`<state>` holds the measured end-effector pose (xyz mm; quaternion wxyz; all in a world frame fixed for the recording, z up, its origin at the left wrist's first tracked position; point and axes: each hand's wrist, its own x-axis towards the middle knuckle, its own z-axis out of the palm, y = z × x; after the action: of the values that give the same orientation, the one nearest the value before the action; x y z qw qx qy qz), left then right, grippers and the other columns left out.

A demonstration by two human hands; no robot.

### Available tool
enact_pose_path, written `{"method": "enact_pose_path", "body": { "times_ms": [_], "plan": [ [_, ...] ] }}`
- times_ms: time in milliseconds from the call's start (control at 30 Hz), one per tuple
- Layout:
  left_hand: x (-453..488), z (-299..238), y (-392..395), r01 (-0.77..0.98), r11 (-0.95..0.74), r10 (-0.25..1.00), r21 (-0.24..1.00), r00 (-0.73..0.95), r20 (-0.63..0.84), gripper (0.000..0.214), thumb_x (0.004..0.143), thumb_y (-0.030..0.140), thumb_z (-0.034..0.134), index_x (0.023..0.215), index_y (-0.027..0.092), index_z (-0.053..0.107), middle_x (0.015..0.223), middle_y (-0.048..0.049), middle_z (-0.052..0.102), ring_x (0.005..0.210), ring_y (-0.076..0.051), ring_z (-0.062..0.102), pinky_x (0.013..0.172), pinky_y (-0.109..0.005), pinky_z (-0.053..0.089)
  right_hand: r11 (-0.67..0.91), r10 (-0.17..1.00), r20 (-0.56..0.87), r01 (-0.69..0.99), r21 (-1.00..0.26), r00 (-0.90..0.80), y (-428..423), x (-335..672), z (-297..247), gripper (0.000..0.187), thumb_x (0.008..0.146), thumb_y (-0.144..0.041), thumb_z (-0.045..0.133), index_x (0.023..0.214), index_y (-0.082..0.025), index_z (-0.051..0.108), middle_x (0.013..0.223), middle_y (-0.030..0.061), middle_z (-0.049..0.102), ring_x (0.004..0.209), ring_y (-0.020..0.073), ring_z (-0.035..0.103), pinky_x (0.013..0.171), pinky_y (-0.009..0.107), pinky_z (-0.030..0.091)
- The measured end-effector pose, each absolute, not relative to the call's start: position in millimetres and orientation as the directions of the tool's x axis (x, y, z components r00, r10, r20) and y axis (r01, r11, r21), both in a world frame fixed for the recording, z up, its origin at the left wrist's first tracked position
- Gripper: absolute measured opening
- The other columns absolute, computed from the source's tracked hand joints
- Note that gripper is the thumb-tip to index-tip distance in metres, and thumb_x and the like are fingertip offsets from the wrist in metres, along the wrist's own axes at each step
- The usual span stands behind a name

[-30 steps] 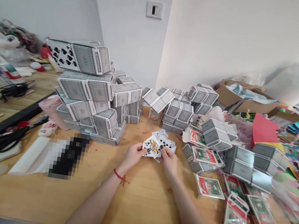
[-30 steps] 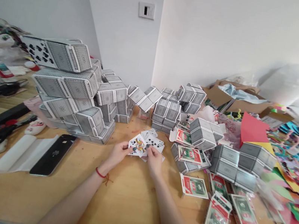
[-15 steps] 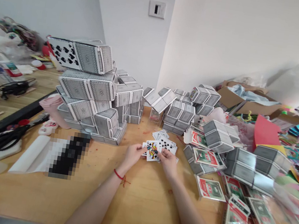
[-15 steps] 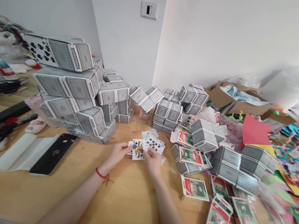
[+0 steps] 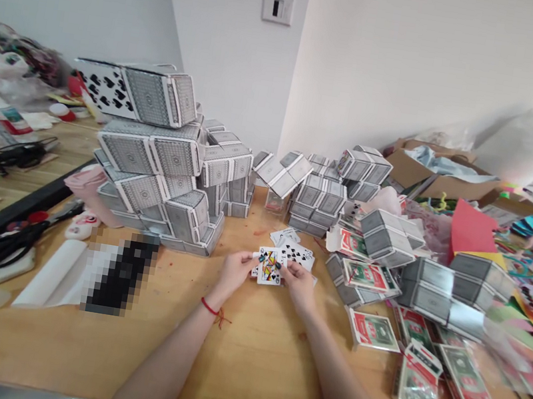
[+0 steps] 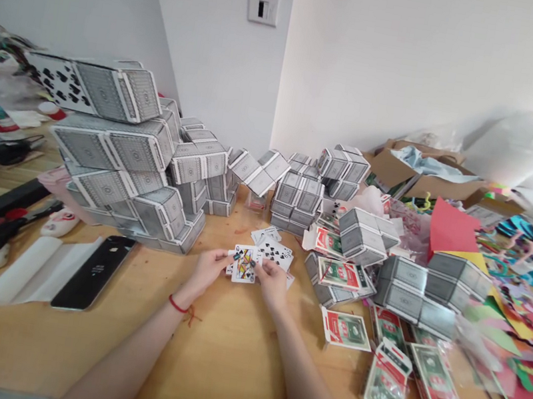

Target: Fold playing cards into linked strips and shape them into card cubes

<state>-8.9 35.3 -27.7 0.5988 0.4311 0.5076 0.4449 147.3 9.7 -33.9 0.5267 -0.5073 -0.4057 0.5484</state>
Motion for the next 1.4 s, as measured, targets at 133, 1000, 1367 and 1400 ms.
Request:
{"method": "enact_pose_path", "body": {
  "times_ms": [133,1000,1367,1400],
  "plan": [
    [-8.4,-28.1,35.1,-0.104,0.239,0.969,0.965,0.089,-0.23,0.013,0.066,0.022,0.063,0.073,0.011,0.064,0.073,-0.0054,0.07,0.058,-0.016,0.064,0.052,-0.027,0.052,-0.116,0.99,-0.131,-0.207,-0.971,0.06,10.4,147.2,-36.8,0.029,0.058,-0.041,0.069,0.074,-0.018,0.064,0.066,0.0012,0.067,0.058,0.0161,0.06,0.056,0.026,0.045],
    [-9.2,-34.3,37.7,-0.058,0.183,0.98,0.981,0.089,-0.177,0.018,0.067,0.02,0.061,0.082,0.011,0.066,0.073,-0.006,0.07,0.063,-0.017,0.064,0.056,-0.027,0.052,-0.128,0.988,-0.142,-0.179,-0.976,0.066,12.4,149.5,-41.6,0.034,0.058,-0.047,0.068,0.073,-0.017,0.064,0.065,0.0016,0.066,0.056,0.0153,0.058,0.055,0.025,0.043],
    [-9.4,-32.7,36.7,-0.051,0.183,0.98,0.982,0.094,-0.177,0.013,0.066,0.022,0.062,0.074,0.012,0.065,0.072,-0.0049,0.07,0.061,-0.016,0.064,0.055,-0.027,0.051,-0.135,0.985,-0.143,-0.081,-0.988,0.096,11.8,148.2,-39.1,0.033,0.058,-0.048,0.066,0.067,-0.016,0.063,0.061,0.0021,0.064,0.052,0.0142,0.054,0.05,0.024,0.04],
    [-9.7,-31.4,36.1,-0.058,0.187,0.979,0.981,0.098,-0.18,0.014,0.067,0.024,0.062,0.074,0.012,0.065,0.073,-0.005,0.069,0.061,-0.016,0.064,0.055,-0.027,0.052,-0.133,0.984,-0.141,-0.08,-0.988,0.11,12.4,148.7,-40.9,0.033,0.058,-0.047,0.066,0.067,-0.016,0.063,0.06,0.0018,0.064,0.051,0.0138,0.054,0.049,0.023,0.04]
  ]
}}
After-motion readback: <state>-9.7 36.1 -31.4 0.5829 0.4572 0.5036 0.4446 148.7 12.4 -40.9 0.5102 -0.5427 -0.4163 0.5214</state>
